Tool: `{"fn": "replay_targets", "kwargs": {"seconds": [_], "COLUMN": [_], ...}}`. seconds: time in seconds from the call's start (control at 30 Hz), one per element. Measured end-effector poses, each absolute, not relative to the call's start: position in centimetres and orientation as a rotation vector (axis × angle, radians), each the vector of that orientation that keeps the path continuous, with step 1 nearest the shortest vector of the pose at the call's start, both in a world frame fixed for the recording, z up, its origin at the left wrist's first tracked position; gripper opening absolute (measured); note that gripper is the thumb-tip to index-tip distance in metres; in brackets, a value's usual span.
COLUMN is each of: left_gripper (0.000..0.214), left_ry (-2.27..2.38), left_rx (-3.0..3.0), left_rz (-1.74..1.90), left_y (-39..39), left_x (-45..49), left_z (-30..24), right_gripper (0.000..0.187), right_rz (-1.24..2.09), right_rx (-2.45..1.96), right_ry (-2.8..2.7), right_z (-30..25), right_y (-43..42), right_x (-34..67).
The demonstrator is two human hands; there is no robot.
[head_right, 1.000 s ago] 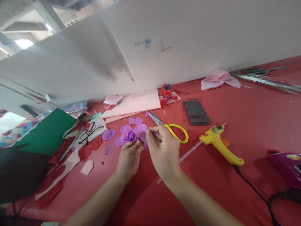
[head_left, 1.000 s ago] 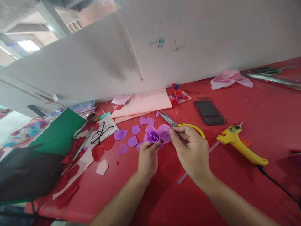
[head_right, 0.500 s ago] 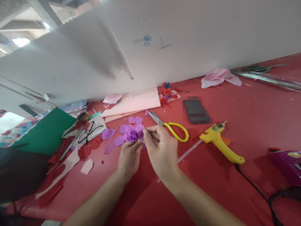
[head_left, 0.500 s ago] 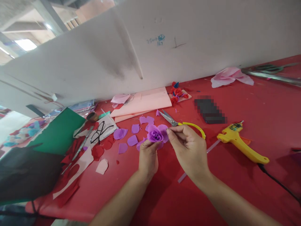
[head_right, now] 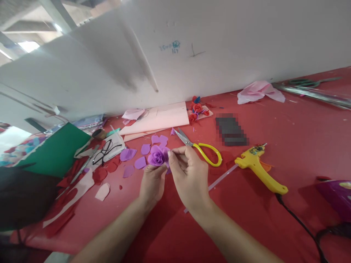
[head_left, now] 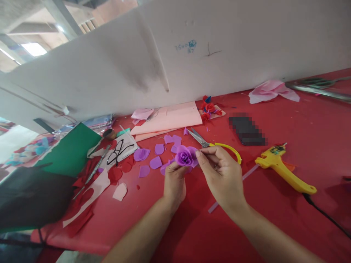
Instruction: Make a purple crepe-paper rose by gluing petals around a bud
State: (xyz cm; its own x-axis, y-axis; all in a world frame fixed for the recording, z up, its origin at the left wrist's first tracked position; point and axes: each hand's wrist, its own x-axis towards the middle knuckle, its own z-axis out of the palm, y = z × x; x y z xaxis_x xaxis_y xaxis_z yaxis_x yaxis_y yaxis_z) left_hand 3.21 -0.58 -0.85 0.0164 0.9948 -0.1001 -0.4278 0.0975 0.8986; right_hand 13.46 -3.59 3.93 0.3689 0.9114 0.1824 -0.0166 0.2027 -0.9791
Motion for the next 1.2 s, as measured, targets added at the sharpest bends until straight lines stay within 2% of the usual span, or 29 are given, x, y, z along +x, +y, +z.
{"fn": "replay_targets", "kwargs": {"seconds": [0.3, 0.47, 0.87, 1.2], "left_gripper": [0.012, 0.007, 0.008, 0.01], "left_ry": [0.968, 0.947, 0.892, 0.918], "left_rx": [0.798, 0.788, 0.692, 0.741], "left_rz": [1.308, 1.331, 1.353, 1.373], "left_y": [-0.5, -0.6, -0.4, -0.3], "left_x": [3.1, 3.1, 2.9, 2.6], "left_z": [-1.0, -0.8, -0.7, -0.8], "right_gripper": [0.013, 0.012, 0.015, 0.015], "right_rz": [0.753, 0.736, 1.001, 0.954], "right_rx": [-1.22, -1.251, -1.121, -1.166], "right_ry": [-1.034, -1.042, -0.975, -1.064], "right_z": [4.0, 4.0, 3.6, 3.3], "right_y": [-3.9, -3.8, -3.4, -2.8], "right_x": [13.4, 13.3, 13.2, 14.6]}}
